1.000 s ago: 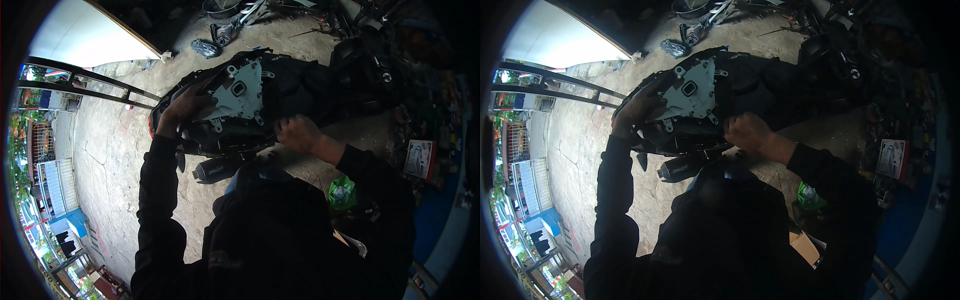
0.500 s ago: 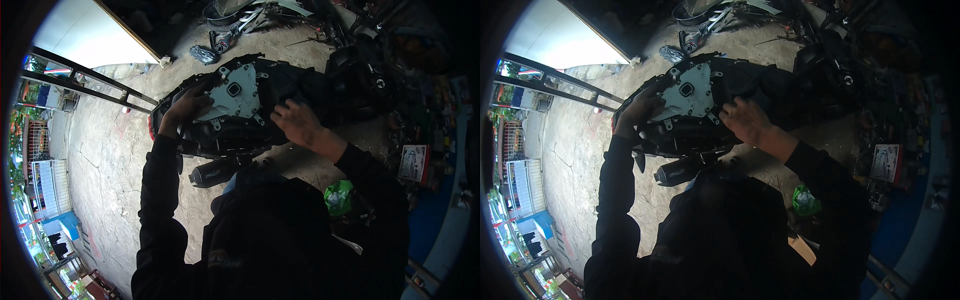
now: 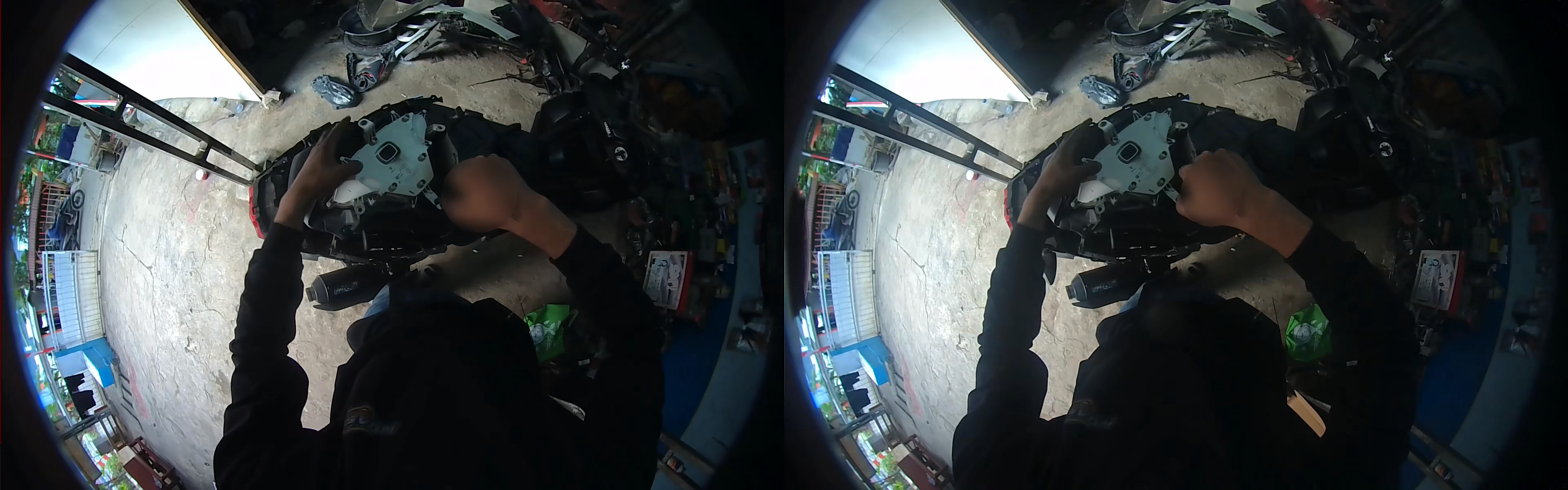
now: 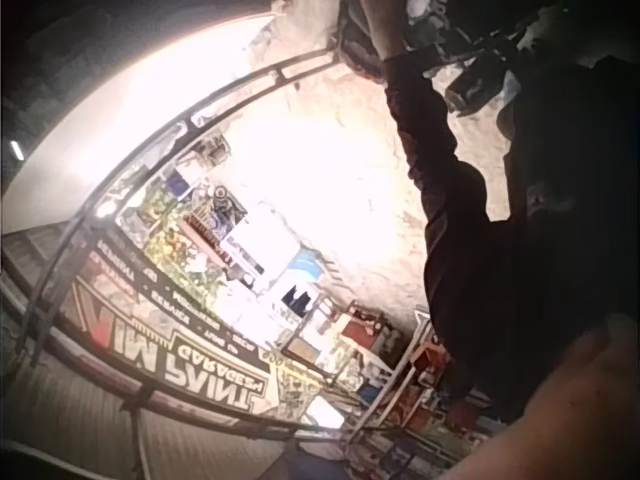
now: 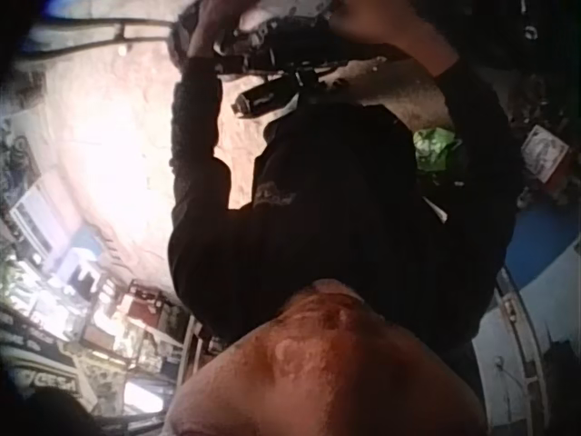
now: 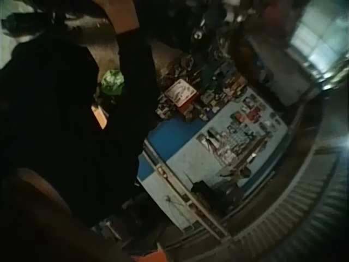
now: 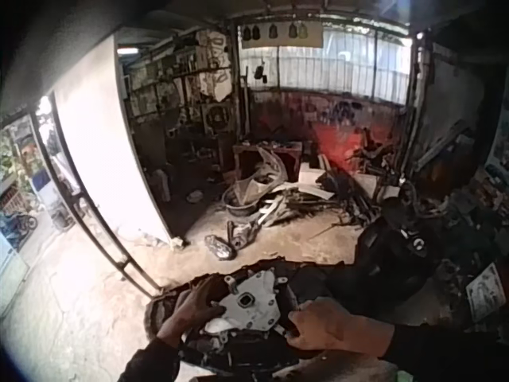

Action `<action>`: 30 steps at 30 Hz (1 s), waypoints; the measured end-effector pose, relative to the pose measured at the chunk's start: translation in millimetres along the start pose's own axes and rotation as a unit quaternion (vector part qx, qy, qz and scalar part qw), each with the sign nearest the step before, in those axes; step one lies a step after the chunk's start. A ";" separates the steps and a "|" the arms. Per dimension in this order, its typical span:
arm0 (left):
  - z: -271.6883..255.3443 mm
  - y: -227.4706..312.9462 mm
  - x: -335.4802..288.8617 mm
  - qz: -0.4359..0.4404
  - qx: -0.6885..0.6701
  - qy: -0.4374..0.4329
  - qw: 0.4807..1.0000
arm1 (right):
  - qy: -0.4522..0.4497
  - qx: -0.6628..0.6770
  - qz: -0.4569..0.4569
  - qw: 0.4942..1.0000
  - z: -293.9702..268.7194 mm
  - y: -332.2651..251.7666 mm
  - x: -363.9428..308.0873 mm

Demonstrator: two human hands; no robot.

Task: The person unscrews and removes the plastic cover and internal panels of a motorcycle dashboard with a screwdriver.

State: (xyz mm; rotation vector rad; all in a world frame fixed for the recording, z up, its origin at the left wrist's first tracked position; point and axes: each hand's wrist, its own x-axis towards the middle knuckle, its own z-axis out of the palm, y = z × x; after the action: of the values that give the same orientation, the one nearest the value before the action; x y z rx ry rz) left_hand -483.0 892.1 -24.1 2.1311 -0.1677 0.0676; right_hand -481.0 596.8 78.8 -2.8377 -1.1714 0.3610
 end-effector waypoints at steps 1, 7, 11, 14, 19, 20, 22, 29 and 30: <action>6.8 15.4 2.9 0.047 0.083 0.062 0.993 | -0.002 0.000 0.006 1.000 1.6 2.9 -1.0; 20.3 56.0 11.8 0.132 0.007 -0.137 0.982 | 0.086 0.131 -0.109 0.982 10.9 8.3 -0.6; 54.9 69.4 19.0 0.156 0.049 -0.267 0.950 | 0.083 0.125 -0.051 0.987 0.1 -6.7 -7.8; 70.8 77.4 24.2 0.199 0.095 -0.330 0.918 | 0.041 0.053 0.041 0.997 9.3 -11.9 -15.3; 83.7 69.6 28.4 0.273 0.087 -0.310 0.907 | 0.062 0.079 -0.061 0.993 4.7 -1.9 -16.2; 90.6 61.1 31.0 0.273 0.088 -0.312 0.906 | 0.093 0.089 -0.106 0.986 11.0 3.0 -14.3; 104.9 47.3 38.8 0.323 0.115 -0.311 0.887 | 0.124 0.098 -0.147 0.976 11.6 0.8 -14.6; 89.5 65.5 40.5 0.318 0.159 -0.340 0.871 | 0.019 0.084 0.001 0.996 8.6 -1.5 -13.9; 88.0 69.1 40.4 0.323 0.125 -0.345 0.872 | 0.081 0.085 -0.103 0.988 11.4 2.2 -15.7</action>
State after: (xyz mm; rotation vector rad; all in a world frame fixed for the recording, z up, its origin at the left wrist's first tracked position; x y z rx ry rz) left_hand -454.7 777.5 -9.0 2.1742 -1.3562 -0.3048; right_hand -492.8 583.8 70.5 -2.5196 -1.3142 0.2030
